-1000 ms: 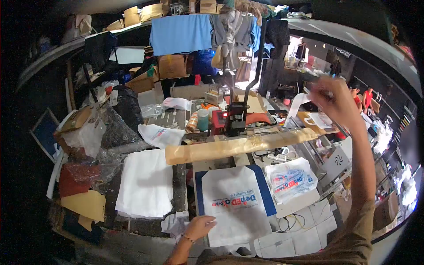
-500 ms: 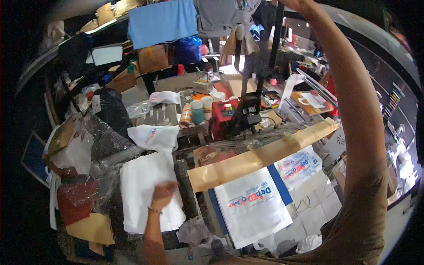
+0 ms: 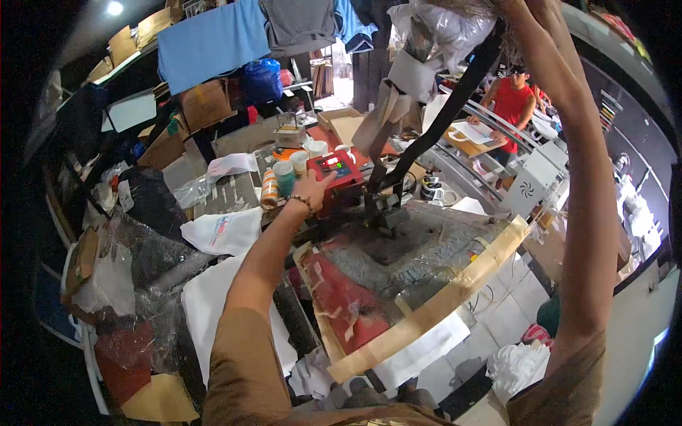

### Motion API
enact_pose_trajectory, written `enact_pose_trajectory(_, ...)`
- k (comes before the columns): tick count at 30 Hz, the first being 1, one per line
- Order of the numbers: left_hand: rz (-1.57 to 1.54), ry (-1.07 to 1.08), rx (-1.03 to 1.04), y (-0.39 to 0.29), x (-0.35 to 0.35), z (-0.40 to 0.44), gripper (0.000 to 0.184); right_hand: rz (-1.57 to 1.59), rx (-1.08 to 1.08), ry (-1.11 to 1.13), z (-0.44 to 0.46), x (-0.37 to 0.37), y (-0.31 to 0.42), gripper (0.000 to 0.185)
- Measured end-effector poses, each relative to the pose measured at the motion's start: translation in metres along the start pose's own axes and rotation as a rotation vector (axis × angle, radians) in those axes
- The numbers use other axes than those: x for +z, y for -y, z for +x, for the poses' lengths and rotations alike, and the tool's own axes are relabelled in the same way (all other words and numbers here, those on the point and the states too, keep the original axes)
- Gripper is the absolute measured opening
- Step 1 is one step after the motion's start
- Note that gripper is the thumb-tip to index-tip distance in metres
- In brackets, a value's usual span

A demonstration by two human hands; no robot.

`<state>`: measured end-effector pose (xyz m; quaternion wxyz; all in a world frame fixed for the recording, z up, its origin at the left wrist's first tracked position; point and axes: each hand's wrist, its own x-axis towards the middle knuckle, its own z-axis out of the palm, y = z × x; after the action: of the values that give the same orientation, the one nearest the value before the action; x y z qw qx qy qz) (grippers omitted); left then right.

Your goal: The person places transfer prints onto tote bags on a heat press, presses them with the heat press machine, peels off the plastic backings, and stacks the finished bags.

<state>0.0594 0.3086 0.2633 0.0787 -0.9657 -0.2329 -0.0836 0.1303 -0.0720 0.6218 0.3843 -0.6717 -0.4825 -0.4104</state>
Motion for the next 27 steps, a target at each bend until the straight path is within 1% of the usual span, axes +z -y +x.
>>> enact_pose_trajectory(1,-0.019,0.000,-0.062,0.004,0.019,0.014,0.078,0.123,0.008,0.042,-0.012,-0.007,0.019,0.111)
enact_pose_trajectory(2,-0.038,0.001,-0.125,0.005,0.030,0.021,0.085,0.119,0.016,0.045,-0.019,-0.003,0.026,0.111)
enact_pose_trajectory(3,-0.041,0.022,-0.107,-0.001,0.011,0.010,0.078,0.053,0.009,-0.023,-0.025,0.002,0.029,0.110)
enact_pose_trajectory(4,-0.042,0.024,-0.102,-0.004,0.011,0.009,0.078,-0.012,-0.001,-0.091,-0.029,0.005,0.030,0.109)
enact_pose_trajectory(6,-0.106,-0.058,-0.126,-0.006,0.012,0.004,0.073,-0.043,0.011,-0.125,-0.032,0.011,0.028,0.107)
enact_pose_trajectory(8,-0.143,-0.066,-0.146,-0.004,0.012,0.006,0.071,-0.072,0.016,-0.168,-0.032,-0.001,0.025,0.106)
enact_pose_trajectory(10,-0.181,-0.065,-0.158,-0.007,0.013,0.005,0.069,0.126,-0.220,0.154,-0.035,-0.032,0.019,0.102)
enact_pose_trajectory(11,-0.174,-0.066,-0.154,-0.007,0.011,0.003,0.071,0.125,-0.218,0.152,-0.032,-0.032,0.018,0.102)
enact_pose_trajectory(13,-0.166,-0.064,-0.151,-0.009,0.010,-0.002,0.073,0.182,-0.045,0.143,-0.018,-0.026,0.015,0.098)
enact_pose_trajectory(14,-0.156,-0.059,-0.160,-0.011,0.010,-0.005,0.075,0.184,-0.044,0.142,-0.010,-0.012,-0.002,0.098)
enact_pose_trajectory(15,-0.145,-0.054,-0.169,-0.012,0.010,-0.007,0.078,0.131,-0.066,-0.005,-0.003,0.010,-0.031,0.097)
enact_pose_trajectory(16,-0.142,-0.054,-0.170,-0.013,0.011,-0.008,0.078,0.078,-0.086,-0.153,-0.001,0.018,-0.029,0.096)
enact_pose_trajectory(17,-0.122,-0.055,-0.167,-0.013,0.011,-0.009,0.081,0.079,-0.084,-0.154,-0.008,0.017,-0.028,0.096)
enact_pose_trajectory(18,-0.103,-0.056,-0.164,-0.014,0.012,-0.009,0.083,0.066,-0.103,-0.143,-0.022,0.008,0.004,0.096)
enact_pose_trajectory(19,-0.102,-0.055,-0.164,-0.015,0.012,-0.010,0.083,0.054,-0.122,-0.131,-0.030,0.004,0.021,0.096)
enact_pose_trajectory(20,-0.100,-0.050,-0.162,-0.015,0.012,-0.011,0.084,0.056,-0.120,-0.131,-0.024,0.006,0.009,0.096)
enact_pose_trajectory(21,-0.098,-0.045,-0.160,-0.015,0.011,-0.012,0.084,0.030,0.058,-0.039,-0.012,0.009,-0.012,0.096)
enact_pose_trajectory(22,-0.096,-0.043,-0.162,-0.015,0.012,-0.012,0.084,0.003,0.237,0.055,-0.006,0.010,-0.015,0.097)
enact_pose_trajectory(23,-0.097,-0.049,-0.164,-0.015,0.012,-0.012,0.084,0.005,0.237,0.055,-0.009,0.008,-0.016,0.097)
enact_pose_trajectory(25,-0.100,-0.057,-0.164,-0.016,0.010,-0.013,0.084,0.112,-0.095,0.035,-0.022,-0.005,0.008,0.100)
enact_pose_trajectory(27,-0.123,-0.028,-0.166,-0.016,0.008,-0.013,0.083,0.145,-0.131,0.027,-0.030,-0.011,0.011,0.101)
